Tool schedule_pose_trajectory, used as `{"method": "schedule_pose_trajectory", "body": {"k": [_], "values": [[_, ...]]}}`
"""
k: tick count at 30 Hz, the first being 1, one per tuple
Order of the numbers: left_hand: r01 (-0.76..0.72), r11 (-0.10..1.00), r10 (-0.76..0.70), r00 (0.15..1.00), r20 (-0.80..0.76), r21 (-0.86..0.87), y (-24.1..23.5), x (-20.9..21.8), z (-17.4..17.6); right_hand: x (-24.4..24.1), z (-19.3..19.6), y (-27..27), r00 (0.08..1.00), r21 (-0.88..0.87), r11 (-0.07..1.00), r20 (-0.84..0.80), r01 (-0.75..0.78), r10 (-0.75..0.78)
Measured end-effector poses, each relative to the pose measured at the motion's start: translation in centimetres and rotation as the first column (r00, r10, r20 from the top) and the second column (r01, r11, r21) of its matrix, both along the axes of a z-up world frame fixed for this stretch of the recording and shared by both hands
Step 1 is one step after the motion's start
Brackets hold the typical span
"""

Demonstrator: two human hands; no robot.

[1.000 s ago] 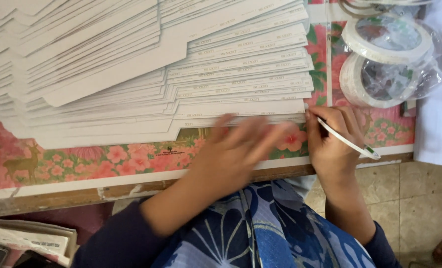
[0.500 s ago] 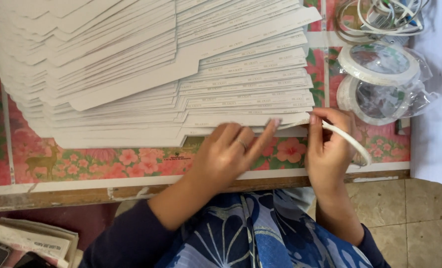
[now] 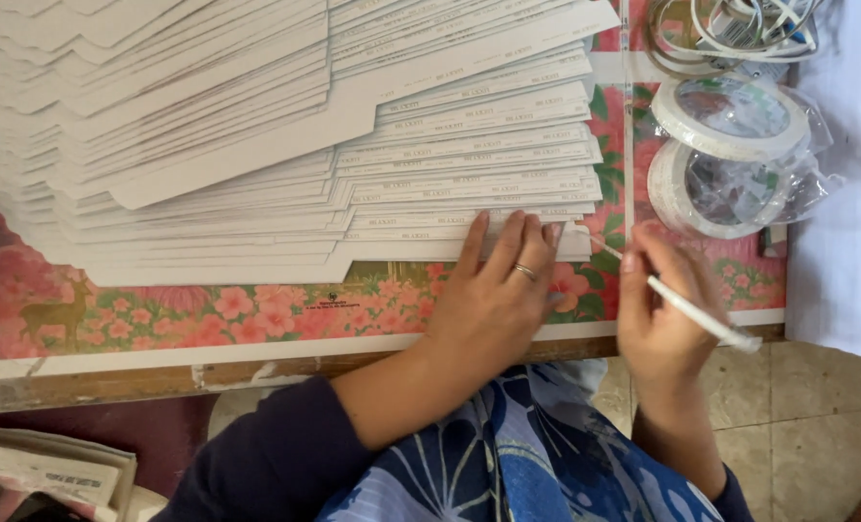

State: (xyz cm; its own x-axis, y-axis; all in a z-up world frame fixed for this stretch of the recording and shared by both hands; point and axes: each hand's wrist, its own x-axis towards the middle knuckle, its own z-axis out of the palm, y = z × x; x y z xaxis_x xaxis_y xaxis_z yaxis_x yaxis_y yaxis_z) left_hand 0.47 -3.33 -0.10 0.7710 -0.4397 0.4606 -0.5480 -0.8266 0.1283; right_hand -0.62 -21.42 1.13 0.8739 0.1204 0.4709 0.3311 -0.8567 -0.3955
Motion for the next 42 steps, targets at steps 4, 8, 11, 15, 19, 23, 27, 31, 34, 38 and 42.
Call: {"method": "schedule_pose_trajectory", "body": {"k": [4, 8, 11, 15, 19, 23, 27, 31, 34, 38, 42], "values": [[-0.006, 0.992, 0.016, 0.997, -0.076, 0.126, -0.6, 0.0, -0.1, -2.4, 0.4, 3.0, 1.000, -0.243, 0.970, 0.026, 0.002, 0.004], [0.084, 0.943, -0.143, 0.976, -0.163, -0.322, 3.8, 0.2, 1.2, -1.5, 3.0, 6.9, 0.945, 0.246, 0.914, 0.035, -0.324, 0.326], [0.022, 0.927, -0.130, 0.955, -0.265, -0.375, 9.3, -0.7, 1.0, 0.4, 2.9, 9.5, 0.935, 0.334, 0.923, -0.226, -0.190, 0.274], [-0.124, 0.928, 0.061, 0.981, -0.185, -0.352, 13.9, -3.1, 1.8, 1.7, 2.2, 12.7, 0.886, 0.384, 0.901, -0.320, -0.203, 0.336], [-0.049, 0.954, 0.011, 0.991, -0.130, -0.297, 14.8, -3.6, 1.0, 2.1, 1.5, 14.1, 0.914, 0.292, 0.931, -0.272, -0.217, 0.299], [-0.070, 0.986, 0.048, 0.989, -0.143, -0.154, 14.5, -3.1, 1.2, 2.2, 1.3, 13.4, 0.927, 0.212, 0.946, -0.235, -0.246, 0.293], [-0.118, 0.986, 0.099, 0.983, -0.154, -0.121, 14.2, -3.0, 1.3, 0.9, 2.4, 8.3, 0.966, 0.126, 0.981, -0.197, -0.147, 0.170], [-0.117, 0.988, 0.097, 0.979, -0.179, -0.101, 14.0, -2.9, 1.1, 0.2, 0.5, 2.4, 0.996, -0.097, 0.994, -0.063, 0.051, -0.057], [-0.105, 0.987, 0.086, 0.986, -0.146, -0.123, 13.6, -2.7, 1.1, 0.6, -0.3, 1.9, 0.999, -0.098, 0.995, -0.034, 0.012, -0.015], [0.014, 0.994, -0.028, 0.992, -0.124, -0.111, 10.3, -1.4, 2.0, 1.4, -0.3, 2.4, 0.999, -0.095, 0.995, 0.031, -0.011, 0.014], [0.235, 0.904, -0.328, 0.917, -0.227, -0.356, 5.2, 0.3, 1.9, 1.6, -0.1, 2.3, 0.997, -0.042, 0.997, -0.042, -0.062, 0.060]]}}
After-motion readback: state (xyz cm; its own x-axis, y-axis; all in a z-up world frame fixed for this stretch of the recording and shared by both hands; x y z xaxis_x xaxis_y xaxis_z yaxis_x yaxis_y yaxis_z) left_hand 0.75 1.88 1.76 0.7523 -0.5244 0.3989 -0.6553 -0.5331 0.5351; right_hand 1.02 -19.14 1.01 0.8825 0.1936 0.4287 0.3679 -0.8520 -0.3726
